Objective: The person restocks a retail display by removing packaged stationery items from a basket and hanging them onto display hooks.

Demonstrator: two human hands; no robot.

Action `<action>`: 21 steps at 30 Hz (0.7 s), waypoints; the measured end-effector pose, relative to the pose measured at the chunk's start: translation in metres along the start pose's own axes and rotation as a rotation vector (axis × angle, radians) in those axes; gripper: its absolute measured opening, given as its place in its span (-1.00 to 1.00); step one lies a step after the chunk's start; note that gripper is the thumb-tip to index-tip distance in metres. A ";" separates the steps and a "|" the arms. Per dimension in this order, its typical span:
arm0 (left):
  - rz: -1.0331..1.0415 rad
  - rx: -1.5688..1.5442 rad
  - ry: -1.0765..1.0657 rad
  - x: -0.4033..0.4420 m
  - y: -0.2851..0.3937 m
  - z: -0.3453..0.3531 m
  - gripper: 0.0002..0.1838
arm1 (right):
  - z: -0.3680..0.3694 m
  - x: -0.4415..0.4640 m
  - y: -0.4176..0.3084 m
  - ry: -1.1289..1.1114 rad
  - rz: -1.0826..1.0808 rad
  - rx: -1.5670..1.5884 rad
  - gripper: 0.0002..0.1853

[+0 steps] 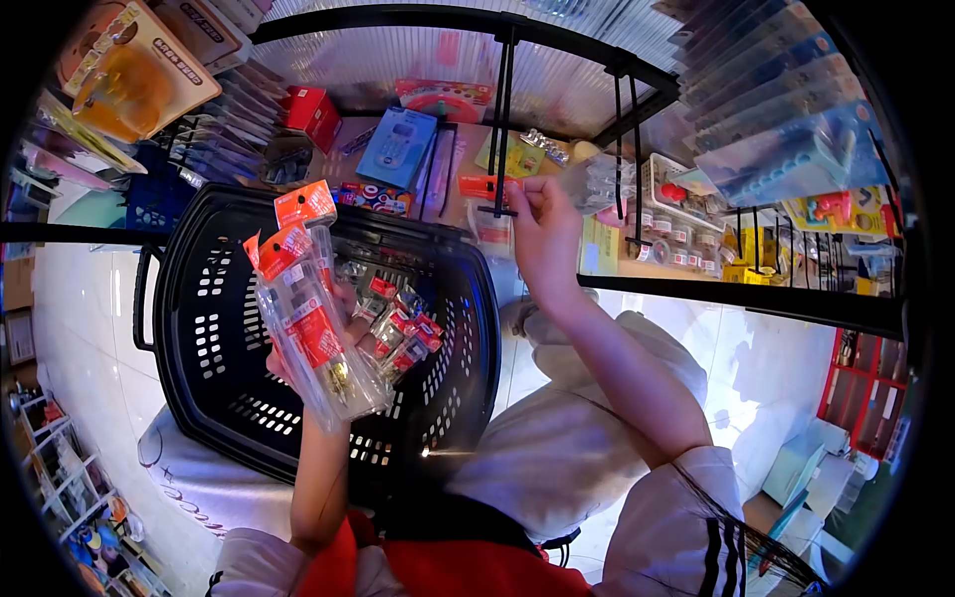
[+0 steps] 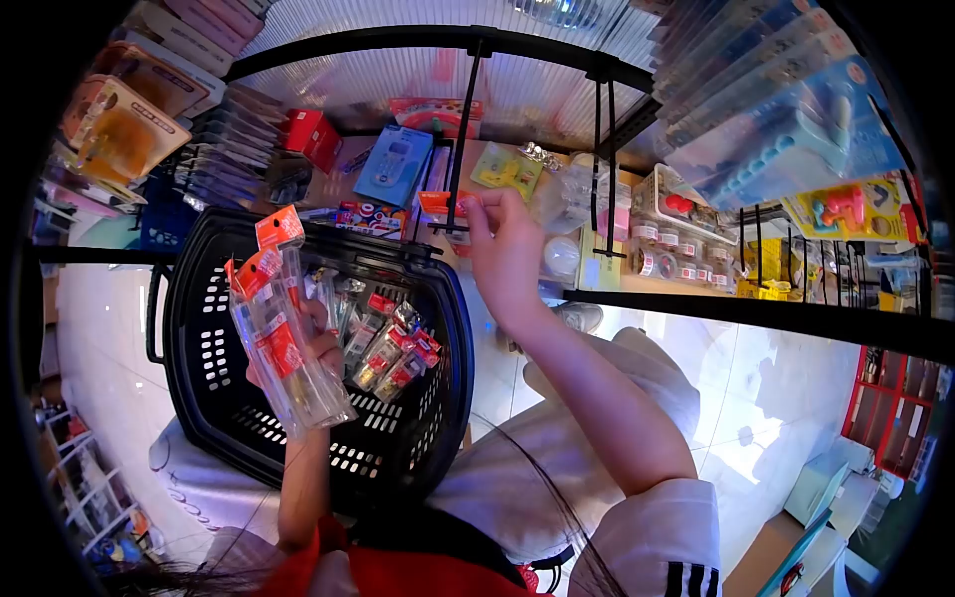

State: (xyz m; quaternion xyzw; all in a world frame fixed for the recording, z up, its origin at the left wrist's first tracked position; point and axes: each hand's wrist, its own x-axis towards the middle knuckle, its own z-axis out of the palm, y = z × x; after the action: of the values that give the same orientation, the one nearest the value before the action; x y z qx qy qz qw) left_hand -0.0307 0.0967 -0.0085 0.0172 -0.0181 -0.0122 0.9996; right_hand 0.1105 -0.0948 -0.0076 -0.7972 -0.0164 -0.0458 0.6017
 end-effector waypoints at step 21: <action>-0.092 0.149 0.110 -0.005 -0.004 -0.011 -0.04 | 0.047 0.153 0.042 0.267 -0.022 0.617 -0.72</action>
State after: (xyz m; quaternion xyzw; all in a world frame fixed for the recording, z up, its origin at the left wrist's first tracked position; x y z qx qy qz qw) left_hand -0.0353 0.0936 -0.0197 0.0931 0.0366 -0.0557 0.9934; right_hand 0.2690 -0.0653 -0.0461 -0.5644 0.0408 -0.1489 0.8110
